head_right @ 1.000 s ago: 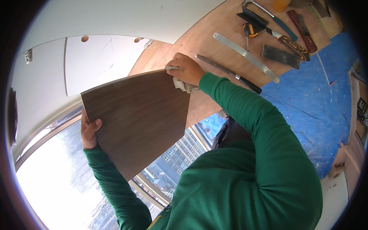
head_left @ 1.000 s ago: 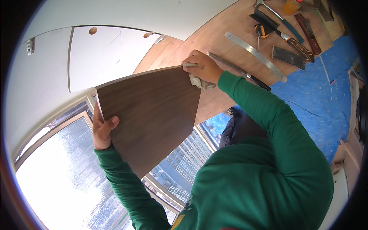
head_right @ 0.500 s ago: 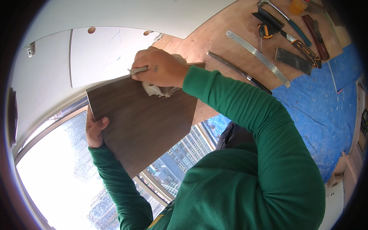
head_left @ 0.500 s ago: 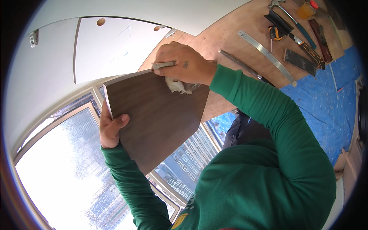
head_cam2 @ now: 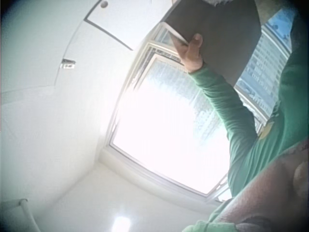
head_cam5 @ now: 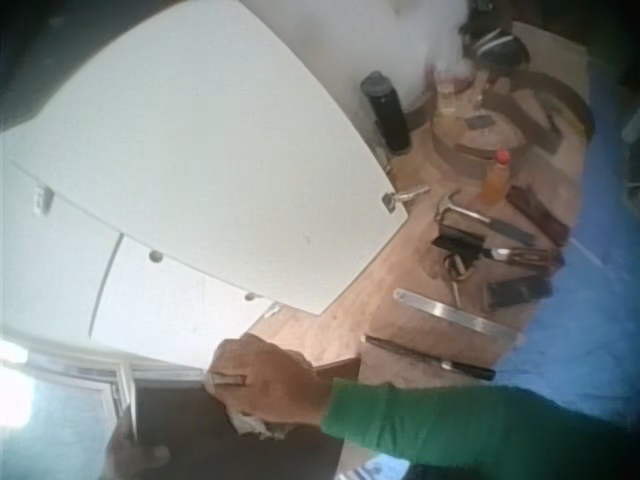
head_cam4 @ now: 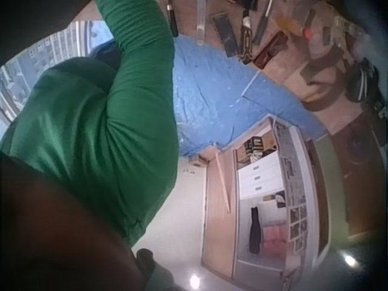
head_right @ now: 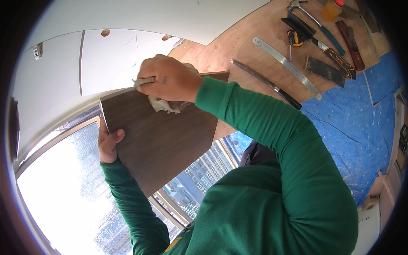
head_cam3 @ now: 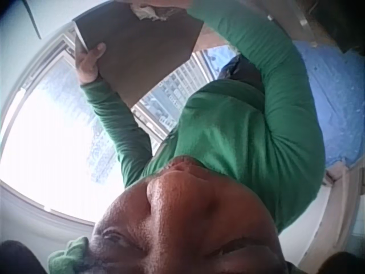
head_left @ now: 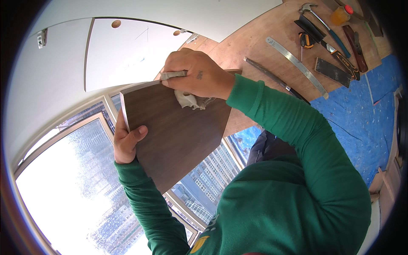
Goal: The person wipes a wooden panel with a cloth, then uses a hammer to tap the panel into place on a workbench. They repeat the tapping and wiping process on the same panel.
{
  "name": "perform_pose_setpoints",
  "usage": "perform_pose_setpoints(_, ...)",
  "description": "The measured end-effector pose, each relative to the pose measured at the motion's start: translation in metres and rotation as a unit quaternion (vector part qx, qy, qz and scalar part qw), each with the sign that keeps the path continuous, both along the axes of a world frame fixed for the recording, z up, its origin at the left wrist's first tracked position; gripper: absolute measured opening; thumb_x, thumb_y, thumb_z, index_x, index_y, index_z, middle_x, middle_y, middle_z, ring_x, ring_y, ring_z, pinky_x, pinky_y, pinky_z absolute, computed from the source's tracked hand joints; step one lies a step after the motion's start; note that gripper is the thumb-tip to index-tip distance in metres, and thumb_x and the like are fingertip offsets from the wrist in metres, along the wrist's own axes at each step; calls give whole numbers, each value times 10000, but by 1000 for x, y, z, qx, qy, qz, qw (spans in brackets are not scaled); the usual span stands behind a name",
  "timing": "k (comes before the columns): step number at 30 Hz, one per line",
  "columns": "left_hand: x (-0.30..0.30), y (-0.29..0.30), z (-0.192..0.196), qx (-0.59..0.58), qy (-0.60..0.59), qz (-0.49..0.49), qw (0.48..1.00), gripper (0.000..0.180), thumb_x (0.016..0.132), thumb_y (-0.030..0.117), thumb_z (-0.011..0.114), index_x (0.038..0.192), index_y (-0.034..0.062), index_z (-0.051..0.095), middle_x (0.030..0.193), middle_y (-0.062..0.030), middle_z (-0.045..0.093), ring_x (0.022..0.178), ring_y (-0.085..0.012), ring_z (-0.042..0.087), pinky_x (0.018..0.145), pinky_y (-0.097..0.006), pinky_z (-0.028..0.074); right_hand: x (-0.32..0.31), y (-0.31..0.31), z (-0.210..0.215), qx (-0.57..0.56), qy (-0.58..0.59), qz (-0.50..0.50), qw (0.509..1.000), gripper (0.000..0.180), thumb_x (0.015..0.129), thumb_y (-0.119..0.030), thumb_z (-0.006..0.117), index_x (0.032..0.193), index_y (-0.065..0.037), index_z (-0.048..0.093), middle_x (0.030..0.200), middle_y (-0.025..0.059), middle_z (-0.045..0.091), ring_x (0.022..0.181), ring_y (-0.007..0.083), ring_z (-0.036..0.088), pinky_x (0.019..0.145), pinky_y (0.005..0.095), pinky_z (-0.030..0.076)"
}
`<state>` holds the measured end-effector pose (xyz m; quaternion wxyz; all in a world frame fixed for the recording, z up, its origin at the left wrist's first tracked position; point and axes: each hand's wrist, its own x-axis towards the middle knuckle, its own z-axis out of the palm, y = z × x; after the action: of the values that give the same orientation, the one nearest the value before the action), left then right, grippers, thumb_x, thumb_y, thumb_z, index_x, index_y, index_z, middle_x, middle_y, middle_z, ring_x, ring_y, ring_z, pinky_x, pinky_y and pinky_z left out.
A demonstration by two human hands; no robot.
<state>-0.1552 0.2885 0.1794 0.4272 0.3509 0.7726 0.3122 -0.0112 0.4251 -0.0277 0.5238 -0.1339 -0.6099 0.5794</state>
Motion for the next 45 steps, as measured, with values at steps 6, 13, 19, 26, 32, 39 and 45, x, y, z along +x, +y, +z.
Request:
perform_pose_setpoints(6,-5,4,0,-20,33,-27,999,834,732,63,602,1541,-25,418,1394,-138,604,1273,-245,570,1124,-349,402,16,4,-29,-65,-28,92,993,200,898,-207,792,1021,-56,747,928,36,691,912,173,642,841,322,508)
perform_pose_setpoints(13,-11,4,0,-18,20,-41,999,803,736,71,623,1513,-30,447,1343,-147,633,1234,-251,591,1104,-356,415,30,15,-51,-254,-62,83,962,419,942,-320,712,1184,22,703,1033,137,690,973,230,667,864,345,521)
perform_pose_setpoints(19,-9,2,0,-6,15,-36,999,784,743,71,648,1496,-41,464,1305,-169,655,1213,-268,603,1085,-370,427,19,9,-27,-79,-106,121,984,254,950,-155,650,1185,-62,676,1156,56,673,1044,172,614,925,309,486)
perform_pose_setpoints(26,-8,2,-1,-4,21,-34,999,788,743,76,654,1499,-40,464,1297,-169,658,1200,-270,608,1082,-374,432,33,9,-33,-80,-99,137,982,138,902,-177,700,974,-60,686,987,42,677,994,205,648,908,348,511)
perform_pose_setpoints(32,1,3,1,-5,14,-22,1000,783,760,53,641,1513,-39,446,1311,-162,651,1212,-256,606,1084,-367,436,16,11,-3,-33,-42,103,993,99,858,-109,713,927,-43,686,918,50,655,914,201,632,838,341,503)
perform_pose_setpoints(39,10,1,3,-7,3,-4,1000,784,779,38,642,1527,-40,422,1340,-158,636,1236,-252,598,1099,-364,429,16,11,15,-3,-38,96,995,151,840,-165,695,907,-32,671,858,87,674,830,232,652,767,358,518)
perform_pose_setpoints(45,15,-1,3,3,-15,-8,1000,754,811,20,643,1527,-44,417,1344,-156,632,1246,-249,591,1107,-365,425,25,10,28,-52,-57,118,990,178,830,-190,682,878,-21,659,819,122,677,793,249,655,729,381,517)
